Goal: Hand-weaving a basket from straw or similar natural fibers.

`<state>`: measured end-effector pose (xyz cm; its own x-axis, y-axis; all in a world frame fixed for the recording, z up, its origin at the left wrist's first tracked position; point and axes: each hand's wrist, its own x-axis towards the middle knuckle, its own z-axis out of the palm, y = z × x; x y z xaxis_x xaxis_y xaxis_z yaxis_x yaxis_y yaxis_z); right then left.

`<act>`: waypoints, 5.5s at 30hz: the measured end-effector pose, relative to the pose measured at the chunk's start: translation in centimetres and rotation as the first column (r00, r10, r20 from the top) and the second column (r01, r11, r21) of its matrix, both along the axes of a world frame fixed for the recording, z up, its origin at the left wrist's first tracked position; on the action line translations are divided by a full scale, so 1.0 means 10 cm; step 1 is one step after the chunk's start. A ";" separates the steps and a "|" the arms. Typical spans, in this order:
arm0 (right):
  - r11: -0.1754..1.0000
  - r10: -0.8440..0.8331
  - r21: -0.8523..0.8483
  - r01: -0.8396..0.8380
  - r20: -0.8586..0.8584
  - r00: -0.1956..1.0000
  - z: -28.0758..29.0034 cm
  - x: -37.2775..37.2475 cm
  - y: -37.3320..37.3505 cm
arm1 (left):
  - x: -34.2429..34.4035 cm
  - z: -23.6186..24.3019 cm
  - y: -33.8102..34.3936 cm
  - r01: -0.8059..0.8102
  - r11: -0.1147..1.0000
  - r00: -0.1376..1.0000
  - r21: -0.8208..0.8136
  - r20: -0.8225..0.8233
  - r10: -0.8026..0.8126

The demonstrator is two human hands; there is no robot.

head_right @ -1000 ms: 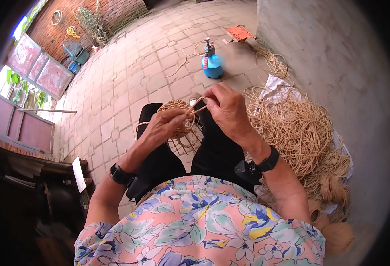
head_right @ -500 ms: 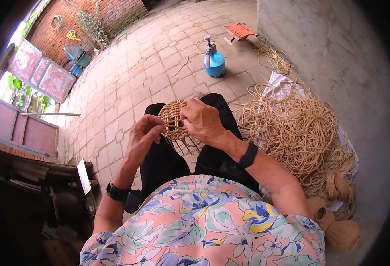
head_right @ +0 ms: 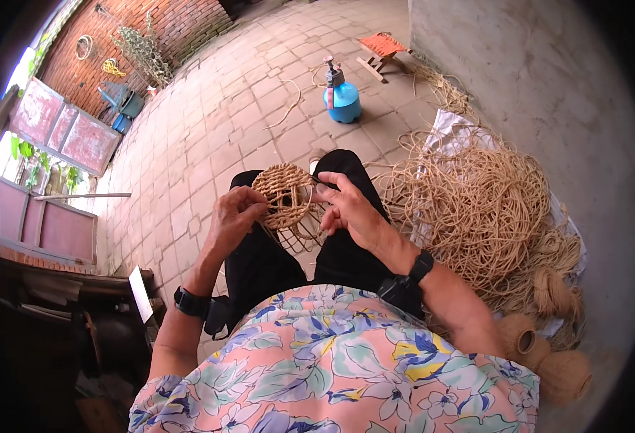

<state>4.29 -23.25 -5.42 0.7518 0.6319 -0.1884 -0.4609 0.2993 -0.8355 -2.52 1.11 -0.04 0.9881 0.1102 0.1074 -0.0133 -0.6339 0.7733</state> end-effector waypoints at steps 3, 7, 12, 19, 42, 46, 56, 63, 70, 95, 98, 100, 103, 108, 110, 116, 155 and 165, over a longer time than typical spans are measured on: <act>0.979 0.055 0.203 -0.031 -0.109 0.993 -0.20 0.12 0.05 | 0.03 0.08 -0.04 -0.001 1.000 0.997 0.022 -0.073 0.003; 0.951 0.091 0.309 -0.005 -0.262 0.961 -0.26 0.14 0.05 | 0.10 0.23 -0.23 0.046 0.942 0.981 0.332 0.165 -0.105; 0.930 0.148 0.367 -0.034 -0.287 0.946 -0.27 0.16 0.08 | 0.33 0.25 -0.42 0.205 0.736 0.889 0.645 0.192 -0.416; 0.937 0.112 0.348 -0.019 -0.251 0.962 -0.29 0.12 0.04 | 0.55 0.20 -0.42 0.372 0.672 0.823 0.640 0.108 -0.558; 0.990 -0.072 0.112 0.082 -0.098 0.993 -0.32 0.23 -0.78 | -0.12 0.34 -0.09 0.168 0.908 0.913 0.384 0.287 -0.290; 0.970 -0.181 -0.128 0.207 0.188 0.965 -0.33 0.44 -0.74 | -0.18 0.14 -0.29 0.148 0.797 0.892 0.585 0.269 -0.363; 0.807 0.407 -0.393 0.440 0.911 0.066 0.02 0.38 -0.11 | -0.19 -0.03 -0.36 0.119 0.857 0.918 0.502 0.273 -0.288; 0.597 0.021 -0.639 0.486 0.617 0.787 -0.64 0.77 -1.54 | -0.21 -0.04 -0.40 0.110 0.849 0.904 0.517 0.302 -0.301; 0.707 0.362 -0.333 0.624 0.928 0.085 0.01 0.44 -0.26 | -0.21 -0.07 -0.42 0.123 0.837 0.896 0.533 0.302 -0.324; 0.906 0.169 -0.378 0.193 0.739 0.652 -0.23 0.42 -0.58 | -0.27 0.00 -0.36 0.089 0.840 0.903 0.535 0.313 -0.295; 0.513 0.234 -0.718 0.470 0.644 0.728 -1.01 0.75 -1.87 | -0.23 0.03 -0.39 0.109 0.813 0.906 0.572 0.280 -0.318; -0.050 0.308 -0.805 0.592 0.551 0.775 -1.61 0.84 -2.91 | -0.17 0.04 -0.45 0.123 0.802 0.894 0.584 0.286 -0.345; -0.341 0.300 -0.847 0.407 0.312 0.901 -1.80 0.84 -3.08 | -0.12 -0.01 -0.45 0.127 0.788 0.898 0.602 0.268 -0.350; 0.604 0.109 -0.428 0.672 0.880 0.463 -0.66 0.66 -1.11 | -0.09 -0.02 -0.50 0.149 0.807 0.898 0.571 0.262 -0.352; 0.783 0.088 -0.303 0.543 0.918 0.386 -0.26 0.45 -0.55 | -0.06 -0.02 -0.54 0.168 0.806 0.902 0.568 0.240 -0.358; 0.873 0.126 -0.356 0.334 0.825 0.550 -0.14 0.33 -0.32 | -0.04 0.02 -0.58 0.193 0.811 0.914 0.553 0.199 -0.353; 0.813 0.109 -0.319 0.488 0.905 0.410 -0.29 -0.02 0.02 | 0.32 0.26 -0.63 0.377 0.589 0.844 0.715 -0.004 -0.536; 0.789 0.153 -0.280 0.546 0.951 0.267 -0.33 -0.01 -0.01 | 0.35 0.23 -0.82 0.322 0.457 0.912 0.829 -0.143 -0.383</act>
<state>4.16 -23.35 -8.72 0.6957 0.5018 0.5140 0.7034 -0.3309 -0.6290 1.00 -7.07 2.25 0.9100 -0.4146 0.0079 -0.4116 -0.9053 -0.1053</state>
